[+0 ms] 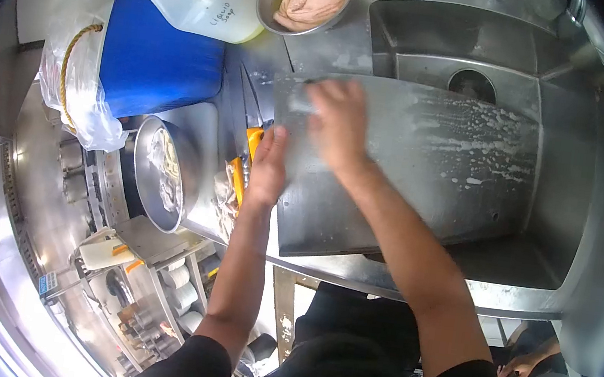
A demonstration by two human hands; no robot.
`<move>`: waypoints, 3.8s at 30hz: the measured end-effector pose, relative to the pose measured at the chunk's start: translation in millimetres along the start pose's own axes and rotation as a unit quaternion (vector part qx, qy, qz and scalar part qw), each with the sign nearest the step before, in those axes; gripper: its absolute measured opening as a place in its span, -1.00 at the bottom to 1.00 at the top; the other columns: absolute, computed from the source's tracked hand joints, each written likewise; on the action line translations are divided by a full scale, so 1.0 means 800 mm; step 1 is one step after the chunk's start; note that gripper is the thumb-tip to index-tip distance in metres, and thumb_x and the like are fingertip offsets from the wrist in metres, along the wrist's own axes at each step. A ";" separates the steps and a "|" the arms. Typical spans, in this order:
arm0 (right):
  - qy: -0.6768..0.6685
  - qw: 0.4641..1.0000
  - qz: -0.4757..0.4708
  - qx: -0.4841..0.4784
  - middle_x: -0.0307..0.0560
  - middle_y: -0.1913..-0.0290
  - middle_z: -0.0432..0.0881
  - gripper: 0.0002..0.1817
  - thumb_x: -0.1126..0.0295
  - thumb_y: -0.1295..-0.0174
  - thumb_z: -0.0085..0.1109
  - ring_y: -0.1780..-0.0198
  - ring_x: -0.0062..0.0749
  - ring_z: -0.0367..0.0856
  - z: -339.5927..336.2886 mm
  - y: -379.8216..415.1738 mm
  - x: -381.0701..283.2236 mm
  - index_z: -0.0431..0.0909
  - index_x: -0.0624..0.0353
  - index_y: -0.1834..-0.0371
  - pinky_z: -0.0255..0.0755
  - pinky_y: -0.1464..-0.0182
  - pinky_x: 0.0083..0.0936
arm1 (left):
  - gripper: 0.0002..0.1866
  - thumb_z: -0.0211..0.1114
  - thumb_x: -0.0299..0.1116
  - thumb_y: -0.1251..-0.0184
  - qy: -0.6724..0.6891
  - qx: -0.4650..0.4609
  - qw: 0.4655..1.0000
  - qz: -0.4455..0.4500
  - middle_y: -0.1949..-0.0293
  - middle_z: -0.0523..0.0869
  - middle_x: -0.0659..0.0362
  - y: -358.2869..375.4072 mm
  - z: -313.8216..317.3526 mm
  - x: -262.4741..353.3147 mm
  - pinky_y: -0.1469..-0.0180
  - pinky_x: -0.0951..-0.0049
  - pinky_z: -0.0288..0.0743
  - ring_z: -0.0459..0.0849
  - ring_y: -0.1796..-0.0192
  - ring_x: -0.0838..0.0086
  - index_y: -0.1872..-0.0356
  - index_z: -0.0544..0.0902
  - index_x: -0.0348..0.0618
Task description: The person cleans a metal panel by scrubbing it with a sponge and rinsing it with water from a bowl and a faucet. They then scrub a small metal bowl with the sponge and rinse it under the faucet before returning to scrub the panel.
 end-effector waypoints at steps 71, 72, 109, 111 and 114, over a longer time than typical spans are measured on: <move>0.330 0.764 0.179 -0.525 0.18 -0.30 0.59 -0.70 0.45 -0.44 -0.02 -0.30 0.03 0.62 -0.329 0.218 0.211 0.59 0.11 -0.16 0.52 -0.33 -0.12 | -0.64 0.37 -0.23 -0.51 0.030 0.040 0.998 0.033 -0.02 0.76 0.26 -0.004 0.015 0.011 -0.11 0.59 0.43 0.65 0.00 0.61 -0.17 0.67 -0.22; 0.305 0.775 0.123 -0.540 0.18 -0.29 0.59 -0.71 0.45 -0.43 -0.01 -0.29 0.03 0.63 -0.327 0.230 0.203 0.59 0.12 -0.14 0.53 -0.32 -0.13 | -0.63 0.37 -0.22 -0.51 0.031 0.029 0.998 0.042 -0.01 0.76 0.26 -0.006 0.015 0.015 -0.10 0.59 0.44 0.65 0.01 0.62 -0.17 0.67 -0.22; -0.007 0.852 0.055 -0.520 0.04 -0.02 0.68 -0.56 0.75 0.02 0.16 -0.13 0.02 0.61 -0.216 0.189 0.046 0.65 0.21 0.01 0.52 -0.12 -0.17 | -0.46 0.00 0.04 -0.67 0.398 0.010 0.896 -0.194 -0.30 0.60 0.06 0.183 -0.006 -0.076 -0.45 0.07 0.34 0.55 -0.36 0.20 -0.41 0.45 -0.13; -0.013 0.853 0.055 -0.519 0.03 0.00 0.69 -0.55 0.76 0.04 0.14 -0.11 0.03 0.62 -0.200 0.187 0.026 0.64 0.21 0.02 0.53 -0.12 -0.15 | -0.45 -0.01 0.05 -0.67 0.457 0.003 0.867 -0.197 -0.31 0.60 0.04 0.181 -0.004 -0.069 -0.45 0.05 0.34 0.54 -0.37 0.18 -0.41 0.45 -0.13; -0.021 0.861 0.042 -0.506 0.02 0.02 0.69 -0.56 0.73 0.06 0.14 -0.06 0.05 0.62 -0.173 0.184 -0.011 0.64 0.20 0.05 0.54 -0.08 -0.14 | -0.45 -0.01 0.06 -0.67 0.463 0.003 0.861 -0.209 -0.31 0.59 0.03 0.180 -0.003 -0.060 -0.44 0.02 0.36 0.55 -0.36 0.17 -0.40 0.44 -0.13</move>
Point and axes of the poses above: each hand's wrist, its own y-axis away from the middle knuckle, its own z-axis out of the palm, x = y × z, the point moved 1 cm from there along -y, towards the middle knuckle
